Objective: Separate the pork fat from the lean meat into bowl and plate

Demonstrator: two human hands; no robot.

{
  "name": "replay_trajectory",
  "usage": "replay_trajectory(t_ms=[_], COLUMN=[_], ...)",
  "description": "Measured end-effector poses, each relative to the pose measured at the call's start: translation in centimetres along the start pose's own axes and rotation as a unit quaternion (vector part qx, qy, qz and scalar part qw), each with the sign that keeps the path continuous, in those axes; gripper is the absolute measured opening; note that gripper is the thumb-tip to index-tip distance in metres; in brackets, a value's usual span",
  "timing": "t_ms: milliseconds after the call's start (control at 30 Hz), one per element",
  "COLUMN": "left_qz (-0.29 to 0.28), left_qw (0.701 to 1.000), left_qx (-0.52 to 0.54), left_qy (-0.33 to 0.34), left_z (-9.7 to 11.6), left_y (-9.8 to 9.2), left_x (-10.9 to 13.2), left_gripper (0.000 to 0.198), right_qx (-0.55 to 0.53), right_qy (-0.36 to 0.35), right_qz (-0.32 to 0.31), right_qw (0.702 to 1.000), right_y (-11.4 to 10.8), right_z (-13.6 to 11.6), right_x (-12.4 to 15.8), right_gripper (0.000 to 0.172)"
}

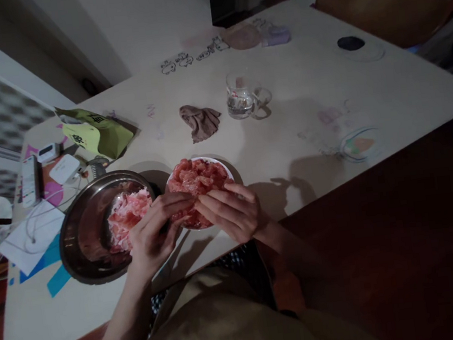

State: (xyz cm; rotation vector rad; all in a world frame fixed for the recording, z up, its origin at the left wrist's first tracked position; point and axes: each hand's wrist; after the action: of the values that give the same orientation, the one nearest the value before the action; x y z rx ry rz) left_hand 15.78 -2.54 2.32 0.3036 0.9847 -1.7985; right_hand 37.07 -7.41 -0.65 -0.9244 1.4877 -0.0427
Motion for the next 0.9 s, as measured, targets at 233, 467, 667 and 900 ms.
replay_trajectory(t_ms=[233,467,667,900], left_qz=[0.008,0.023,-0.004,-0.024], left_qw=[1.000,0.998,0.997,0.998], left_qx=[-0.020,-0.014,-0.011,-0.040], left_qy=[0.003,-0.050,-0.076,-0.031], left_z=[0.0,-0.2,-0.3,0.0], left_y=[0.0,0.5,0.7,0.6], left_x=[-0.1,0.0,0.0,-0.4], left_gripper=[0.037,0.029,0.028,0.034], right_qx=[0.002,0.060,0.058,0.019], right_qy=[-0.079,-0.133,-0.151,-0.118], right_qz=[0.048,0.087,0.084,0.095], right_qw=[0.996,0.986,0.983,0.988], right_y=[0.0,0.7,1.3,1.8], right_z=[0.3,0.1,0.5,1.1], right_x=[-0.7,-0.6,-0.5,-0.3], right_gripper=[0.023,0.021,0.022,0.017])
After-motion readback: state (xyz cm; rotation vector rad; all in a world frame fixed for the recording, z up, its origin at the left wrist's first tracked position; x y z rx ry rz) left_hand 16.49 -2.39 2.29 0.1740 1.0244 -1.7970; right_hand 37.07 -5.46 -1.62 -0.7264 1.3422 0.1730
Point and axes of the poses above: each hand's wrist, its own x-axis away from the middle knuckle, its own y-axis out of the palm, z = x × y, and after that the axes turned 12 degrees about z, right-handed
